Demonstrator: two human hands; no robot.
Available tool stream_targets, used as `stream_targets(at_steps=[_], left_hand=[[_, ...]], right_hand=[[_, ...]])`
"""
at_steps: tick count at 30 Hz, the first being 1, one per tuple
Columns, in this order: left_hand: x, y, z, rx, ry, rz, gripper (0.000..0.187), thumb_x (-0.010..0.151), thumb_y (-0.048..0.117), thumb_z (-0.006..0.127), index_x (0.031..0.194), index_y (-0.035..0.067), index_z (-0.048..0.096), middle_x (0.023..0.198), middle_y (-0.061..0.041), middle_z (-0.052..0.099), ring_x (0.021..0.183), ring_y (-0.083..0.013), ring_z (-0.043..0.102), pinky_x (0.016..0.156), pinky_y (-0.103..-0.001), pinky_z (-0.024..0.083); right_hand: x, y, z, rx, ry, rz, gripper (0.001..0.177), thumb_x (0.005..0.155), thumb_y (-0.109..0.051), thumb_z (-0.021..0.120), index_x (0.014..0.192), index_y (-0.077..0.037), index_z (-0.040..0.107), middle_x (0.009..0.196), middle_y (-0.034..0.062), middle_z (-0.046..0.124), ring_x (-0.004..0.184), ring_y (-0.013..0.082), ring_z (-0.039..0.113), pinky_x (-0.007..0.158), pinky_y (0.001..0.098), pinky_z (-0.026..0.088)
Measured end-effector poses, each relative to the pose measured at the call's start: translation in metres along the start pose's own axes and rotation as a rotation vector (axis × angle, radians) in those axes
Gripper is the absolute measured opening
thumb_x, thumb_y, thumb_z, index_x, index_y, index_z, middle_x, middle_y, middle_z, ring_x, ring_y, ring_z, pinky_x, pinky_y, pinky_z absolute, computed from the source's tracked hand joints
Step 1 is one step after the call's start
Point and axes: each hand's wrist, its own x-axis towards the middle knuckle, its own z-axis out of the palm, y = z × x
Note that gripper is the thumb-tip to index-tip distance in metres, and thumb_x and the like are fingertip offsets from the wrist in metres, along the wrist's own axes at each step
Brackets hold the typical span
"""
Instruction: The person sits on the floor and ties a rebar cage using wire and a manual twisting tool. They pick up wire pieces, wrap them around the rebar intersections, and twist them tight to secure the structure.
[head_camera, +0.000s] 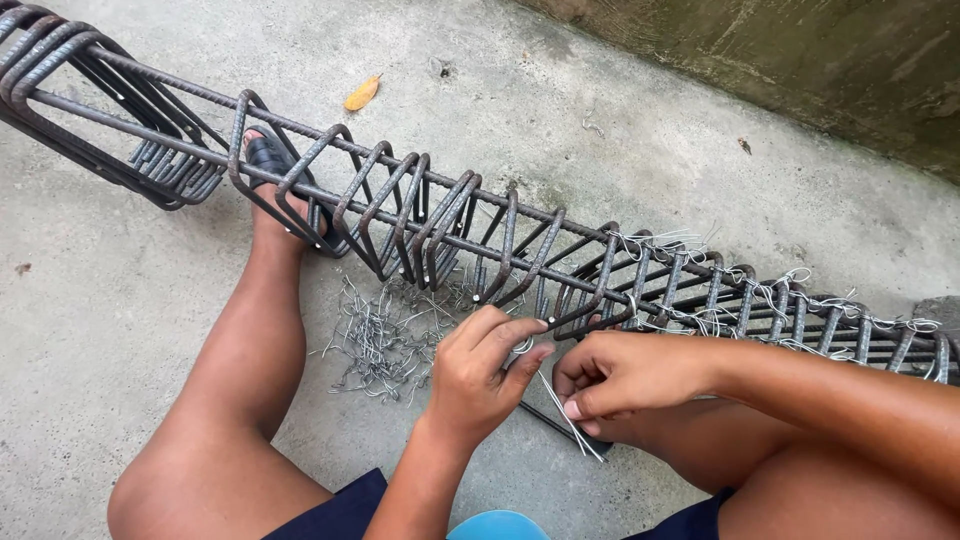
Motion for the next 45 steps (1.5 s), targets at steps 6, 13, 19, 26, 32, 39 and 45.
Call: stream_targets(at_steps=[6, 13, 19, 26, 32, 39, 45], left_hand=[[-0.014, -0.023, 0.014, -0.146, 0.157, -0.152, 0.071, 0.101, 0.059, 0.054, 0.15, 0.011, 0.035, 0.14, -0.014, 0.041, 0.12, -0.0251, 0.055, 0.106, -0.043, 0.054], [-0.032, -0.005, 0.031, -0.626, 0.091, -0.555, 0.024, 0.098, 0.023, 0.062, 0.109, 0.002, 0.064, 0.103, -0.006, 0.06, 0.088, -0.0154, 0.057, 0.081, -0.029, 0.048], [-0.032, -0.009, 0.035, -0.847, -0.012, -0.74, 0.013, 0.094, 0.002, 0.067, 0.106, 0.0, 0.062, 0.086, -0.003, 0.061, 0.075, -0.0088, 0.052, 0.068, -0.023, 0.044], [-0.034, -0.012, 0.025, -0.87, -0.211, -0.682, 0.011, 0.094, 0.001, 0.063, 0.104, 0.004, 0.06, 0.089, -0.002, 0.06, 0.08, -0.0097, 0.053, 0.073, -0.024, 0.045], [-0.023, -0.001, 0.026, -0.609, -0.146, -0.639, 0.014, 0.084, -0.005, 0.062, 0.096, 0.002, 0.059, 0.077, -0.006, 0.067, 0.066, -0.0136, 0.063, 0.057, -0.026, 0.051], [-0.019, -0.013, 0.028, -0.507, -0.102, -0.66, 0.027, 0.084, -0.009, 0.064, 0.11, -0.001, 0.062, 0.069, -0.017, 0.066, 0.051, -0.0236, 0.072, 0.049, -0.031, 0.057], [-0.018, -0.036, 0.009, 0.212, -0.236, -0.42, 0.017, 0.079, 0.015, 0.072, 0.096, 0.017, 0.071, 0.078, -0.008, 0.064, 0.068, -0.0348, 0.069, 0.057, -0.047, 0.055]], right_hand=[[0.011, 0.008, -0.005, -0.021, 0.23, -0.124, 0.015, 0.079, -0.016, 0.065, 0.076, -0.004, 0.073, 0.067, 0.0048, 0.07, 0.062, 0.013, 0.059, 0.059, 0.0285, 0.048], [0.006, 0.011, -0.015, 0.138, 0.375, -0.294, 0.01, 0.086, -0.008, 0.065, 0.079, -0.002, 0.069, 0.067, 0.0058, 0.068, 0.062, 0.0136, 0.055, 0.056, 0.0293, 0.045], [0.004, 0.006, -0.012, 0.059, 0.366, -0.219, 0.006, 0.081, -0.004, 0.068, 0.075, -0.002, 0.07, 0.064, 0.0025, 0.062, 0.06, 0.0119, 0.048, 0.053, 0.0279, 0.04], [-0.008, -0.011, -0.007, -0.143, 0.342, -0.234, 0.008, 0.076, -0.008, 0.067, 0.071, -0.002, 0.07, 0.058, 0.0023, 0.062, 0.055, 0.0119, 0.047, 0.05, 0.0289, 0.042], [-0.015, -0.024, 0.001, -0.508, 0.452, -0.351, 0.012, 0.07, -0.016, 0.066, 0.067, -0.004, 0.063, 0.061, 0.0057, 0.066, 0.051, 0.0225, 0.052, 0.05, 0.0356, 0.047], [-0.007, -0.006, 0.0, -0.502, 0.463, -0.312, 0.009, 0.075, -0.016, 0.067, 0.073, -0.008, 0.063, 0.067, 0.0157, 0.068, 0.069, 0.0388, 0.073, 0.063, 0.0479, 0.056], [-0.032, -0.018, -0.023, -0.356, 0.279, -0.101, 0.008, 0.074, -0.011, 0.064, 0.066, -0.008, 0.063, 0.057, 0.0043, 0.057, 0.061, 0.0179, 0.058, 0.06, 0.0358, 0.049]])
